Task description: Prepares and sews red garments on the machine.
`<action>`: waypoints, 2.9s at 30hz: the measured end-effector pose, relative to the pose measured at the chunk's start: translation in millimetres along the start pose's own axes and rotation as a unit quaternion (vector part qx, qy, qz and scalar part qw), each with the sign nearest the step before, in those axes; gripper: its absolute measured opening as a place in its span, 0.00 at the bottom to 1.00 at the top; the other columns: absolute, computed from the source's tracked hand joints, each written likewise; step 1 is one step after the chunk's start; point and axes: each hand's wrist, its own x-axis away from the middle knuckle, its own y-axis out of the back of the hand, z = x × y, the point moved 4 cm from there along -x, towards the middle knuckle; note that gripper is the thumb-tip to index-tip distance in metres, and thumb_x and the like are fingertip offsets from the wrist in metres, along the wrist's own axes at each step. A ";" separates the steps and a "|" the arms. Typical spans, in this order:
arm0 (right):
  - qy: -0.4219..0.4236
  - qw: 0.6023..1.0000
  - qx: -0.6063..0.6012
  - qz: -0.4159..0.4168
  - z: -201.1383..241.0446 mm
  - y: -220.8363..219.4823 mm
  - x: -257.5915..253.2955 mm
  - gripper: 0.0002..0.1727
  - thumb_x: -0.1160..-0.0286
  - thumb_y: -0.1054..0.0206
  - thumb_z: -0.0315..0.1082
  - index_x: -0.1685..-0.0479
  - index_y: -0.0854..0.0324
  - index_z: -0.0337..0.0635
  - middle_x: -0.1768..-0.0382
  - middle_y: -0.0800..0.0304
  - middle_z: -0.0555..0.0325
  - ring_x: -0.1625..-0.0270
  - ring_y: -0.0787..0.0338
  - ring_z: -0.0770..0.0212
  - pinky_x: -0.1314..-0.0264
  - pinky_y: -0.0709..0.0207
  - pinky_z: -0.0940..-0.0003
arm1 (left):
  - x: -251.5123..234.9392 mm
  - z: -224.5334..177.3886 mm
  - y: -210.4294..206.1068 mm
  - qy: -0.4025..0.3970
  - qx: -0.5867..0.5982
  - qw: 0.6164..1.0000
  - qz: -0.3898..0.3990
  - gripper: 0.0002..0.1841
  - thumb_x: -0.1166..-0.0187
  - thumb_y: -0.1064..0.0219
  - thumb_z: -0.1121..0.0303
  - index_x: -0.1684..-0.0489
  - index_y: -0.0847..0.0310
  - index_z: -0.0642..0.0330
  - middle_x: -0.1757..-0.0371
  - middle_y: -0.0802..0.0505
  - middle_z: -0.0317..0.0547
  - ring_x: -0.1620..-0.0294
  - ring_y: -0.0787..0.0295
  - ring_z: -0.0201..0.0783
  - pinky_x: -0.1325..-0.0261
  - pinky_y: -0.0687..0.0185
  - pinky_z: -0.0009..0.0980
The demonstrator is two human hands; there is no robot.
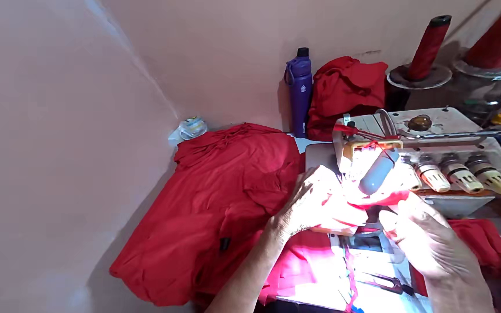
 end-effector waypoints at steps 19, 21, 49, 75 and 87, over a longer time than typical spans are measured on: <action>0.004 0.996 0.092 0.009 -2.5 -5.2 1.6 0.11 0.25 0.44 0.26 0.54 0.17 0.45 0.70 0.08 0.63 0.78 0.15 0.78 0.75 0.20 0.87 | 4.6 -9.8 6.9 -0.035 -0.018 0.999 -0.020 0.09 0.31 0.27 0.66 0.67 0.10 0.64 0.60 0.10 0.48 0.49 0.15 0.45 0.41 0.24 0.44; 0.005 0.991 0.131 0.015 -2.2 -8.2 0.4 0.11 0.26 0.44 0.26 0.55 0.17 0.48 0.70 0.08 0.66 0.78 0.16 0.79 0.75 0.21 0.87 | 8.1 -12.8 11.0 -0.044 0.091 0.995 -0.018 0.11 0.30 0.29 0.71 0.57 0.10 0.69 0.51 0.08 0.53 0.42 0.13 0.40 0.36 0.19 0.34; 0.128 0.860 0.445 0.216 0.4 -50.7 50.5 0.10 0.30 0.29 0.34 0.65 0.12 0.34 0.79 0.19 0.63 0.81 0.31 0.85 0.78 0.37 0.89 | 32.3 -40.2 4.5 -0.113 0.077 0.991 0.006 0.23 0.29 0.29 0.45 0.63 0.08 0.60 0.60 0.05 0.48 0.49 0.09 0.41 0.36 0.21 0.41; 0.143 0.943 0.290 0.074 -40.3 -21.8 35.4 0.02 0.30 0.27 0.33 0.64 0.11 0.47 0.74 0.12 0.81 0.76 0.22 0.90 0.73 0.27 0.93 | 50.5 0.0 -7.9 0.014 -0.037 0.985 -0.169 0.11 0.28 0.36 0.73 0.59 0.06 0.65 0.49 0.05 0.52 0.41 0.09 0.47 0.30 0.24 0.46; 0.263 0.829 0.474 -0.137 -34.1 -42.7 32.5 0.12 0.31 0.29 0.32 0.63 0.10 0.28 0.75 0.11 0.55 0.78 0.19 0.82 0.71 0.25 0.89 | 61.8 -19.9 -9.7 0.031 -0.042 0.970 -0.237 0.11 0.24 0.33 0.67 0.59 0.05 0.62 0.49 0.03 0.51 0.42 0.08 0.45 0.32 0.22 0.43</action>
